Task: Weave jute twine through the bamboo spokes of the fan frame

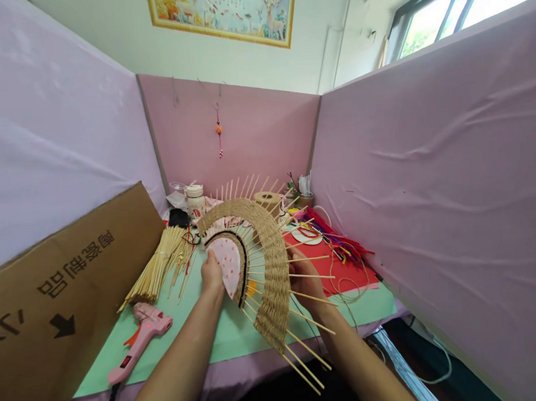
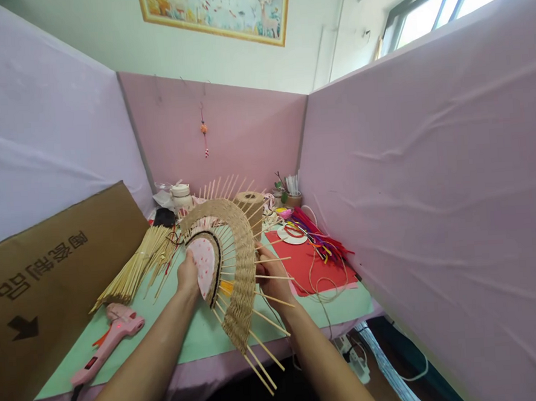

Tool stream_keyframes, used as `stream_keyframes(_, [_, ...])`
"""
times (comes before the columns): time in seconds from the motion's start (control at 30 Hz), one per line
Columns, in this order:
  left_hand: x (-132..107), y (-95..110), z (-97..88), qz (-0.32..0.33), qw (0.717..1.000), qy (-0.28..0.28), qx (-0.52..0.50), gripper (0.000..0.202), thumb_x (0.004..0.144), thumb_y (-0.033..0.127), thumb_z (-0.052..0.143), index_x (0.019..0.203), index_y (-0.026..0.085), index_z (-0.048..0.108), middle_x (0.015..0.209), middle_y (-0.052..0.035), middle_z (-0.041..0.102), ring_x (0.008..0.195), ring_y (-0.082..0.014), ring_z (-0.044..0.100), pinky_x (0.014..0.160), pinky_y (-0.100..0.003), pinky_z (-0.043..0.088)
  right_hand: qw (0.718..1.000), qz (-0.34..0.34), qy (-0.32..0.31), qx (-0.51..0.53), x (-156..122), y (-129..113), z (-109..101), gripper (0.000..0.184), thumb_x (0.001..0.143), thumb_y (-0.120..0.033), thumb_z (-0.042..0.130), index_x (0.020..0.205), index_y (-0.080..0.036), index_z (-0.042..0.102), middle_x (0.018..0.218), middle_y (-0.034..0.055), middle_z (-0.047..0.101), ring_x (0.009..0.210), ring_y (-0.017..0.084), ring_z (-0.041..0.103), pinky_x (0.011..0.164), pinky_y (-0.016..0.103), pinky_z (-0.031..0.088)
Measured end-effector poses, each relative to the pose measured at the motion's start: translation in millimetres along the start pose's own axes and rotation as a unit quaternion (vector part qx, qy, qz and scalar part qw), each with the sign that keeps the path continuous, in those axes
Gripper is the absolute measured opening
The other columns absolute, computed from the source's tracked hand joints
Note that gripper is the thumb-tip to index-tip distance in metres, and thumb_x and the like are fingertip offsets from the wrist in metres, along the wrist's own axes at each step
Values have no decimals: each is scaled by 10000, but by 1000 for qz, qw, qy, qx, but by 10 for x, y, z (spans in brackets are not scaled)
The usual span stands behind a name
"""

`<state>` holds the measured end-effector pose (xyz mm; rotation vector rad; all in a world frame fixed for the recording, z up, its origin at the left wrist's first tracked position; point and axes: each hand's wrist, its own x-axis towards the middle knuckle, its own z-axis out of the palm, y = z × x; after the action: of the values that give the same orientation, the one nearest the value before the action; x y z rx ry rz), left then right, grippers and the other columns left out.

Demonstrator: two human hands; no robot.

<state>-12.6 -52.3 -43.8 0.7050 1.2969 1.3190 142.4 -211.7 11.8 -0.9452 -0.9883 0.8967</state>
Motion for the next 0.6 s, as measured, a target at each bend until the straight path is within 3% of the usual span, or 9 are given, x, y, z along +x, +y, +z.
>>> stream_keyframes(0.17, [-32, -26, 86, 22, 998, 36, 56, 312, 904, 405, 475, 826, 150, 636, 959, -156, 706, 1033, -272, 660, 877, -354, 511, 999, 35, -28, -30, 50, 7, 100, 557, 768, -612, 523, 1172, -238, 607, 806, 50, 651, 582, 155, 535, 512, 271, 412])
stream_keyframes(0.27, [-2, -54, 134, 31, 995, 43, 88, 316, 912, 394, 446, 926, 140, 633, 1078, -195, 686, 1076, -293, 647, 871, -370, 510, 998, 53, -22, 24, 75, 19, 115, 560, 686, -539, 691, 1150, -230, 640, 887, 48, 691, 648, 165, 600, 565, 277, 454])
stream_keyframes(0.37, [44, -71, 173, 53, 990, 44, 122, 331, 919, 400, 427, 1065, 162, 606, 1169, -178, 664, 1147, -284, 612, 887, -364, 505, 998, 56, -23, 33, 99, 17, 80, 571, 638, -470, 771, 1136, -207, 677, 819, 33, 695, 640, 155, 600, 588, 277, 467])
stream_keyframes(0.47, [79, -90, 205, 72, 985, 11, 154, 384, 931, 442, 400, 1171, 188, 559, 1198, -156, 657, 1136, -273, 615, 867, -354, 512, 998, 56, -26, 7, 135, -3, 30, 560, 646, -449, 777, 1140, -199, 696, 688, 2, 659, 569, 125, 550, 544, 256, 440])
stream_keyframes(0.6, [74, -98, 216, 99, 971, -91, 198, 429, 961, 456, 335, 1269, 193, 478, 1182, -137, 655, 1020, -223, 656, 763, -301, 529, 999, 41, -13, -20, 197, -64, -35, 516, 651, -421, 768, 1117, -207, 714, 630, -12, 635, 538, 117, 518, 512, 248, 422])
